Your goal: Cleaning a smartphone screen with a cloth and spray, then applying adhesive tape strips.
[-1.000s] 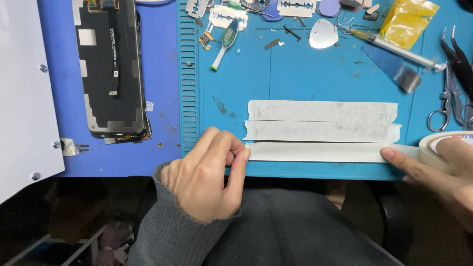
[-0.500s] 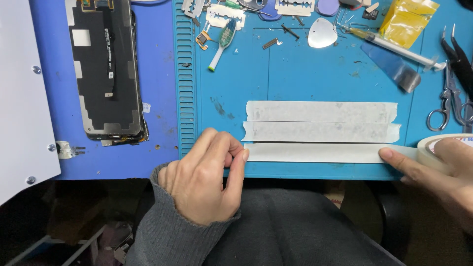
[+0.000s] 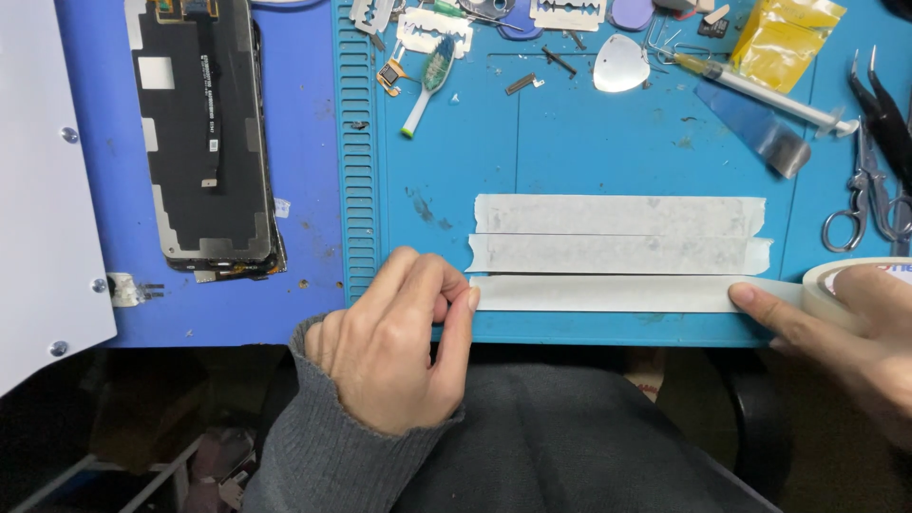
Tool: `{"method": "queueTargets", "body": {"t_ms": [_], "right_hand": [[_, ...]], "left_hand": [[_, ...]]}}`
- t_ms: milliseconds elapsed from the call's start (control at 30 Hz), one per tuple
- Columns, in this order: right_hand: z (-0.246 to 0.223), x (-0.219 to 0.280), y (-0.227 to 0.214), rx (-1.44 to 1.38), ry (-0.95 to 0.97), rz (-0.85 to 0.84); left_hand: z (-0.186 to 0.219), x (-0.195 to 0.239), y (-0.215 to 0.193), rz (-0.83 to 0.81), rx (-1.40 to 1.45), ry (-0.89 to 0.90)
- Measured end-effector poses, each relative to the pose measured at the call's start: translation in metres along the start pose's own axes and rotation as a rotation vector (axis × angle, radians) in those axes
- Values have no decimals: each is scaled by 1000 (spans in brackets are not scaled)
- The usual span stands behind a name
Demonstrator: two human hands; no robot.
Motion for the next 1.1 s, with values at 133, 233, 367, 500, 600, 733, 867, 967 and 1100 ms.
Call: {"method": "queueTargets", "body": {"t_ms": [133,233,367,500,600,733,867,967,1100], "right_hand": [[-3,-2,-4,156,-76,-27],[0,0,1,-133,65,20],[3,4,10,136,81,-145],[0,-1,-2,-82,81,-41],[2,4,13,24,130,-111],[5,3,9,35,56,-91],[1,-8,4,-62,240,-192],[7,0,11,34,200,-244],[10,4,13,75,-10,-66]], "left_hand": [[0,0,-2,-23,2,-10],[-1,-1,-2,-73,-11,-33],[0,0,-3,-89,-11,-41],[0,0,-3,-52,-10,-17],[1,1,0,-23,-28,-34],[0,1,0,-64,-42,-55],[2,1,0,-34,-52,-33],[2,2,2,-49,-85,-54],[4,2,2,-87,-129,-79]]}}
Point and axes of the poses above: each hand's wrist, its own x-axis away from the middle knuckle, its own y-axis out of the palm, z = x × y, the point moved 2 cm from there along -x, towards the middle knuckle, and after that the axes turned 15 degrees about -x, right-handed, at the moved point
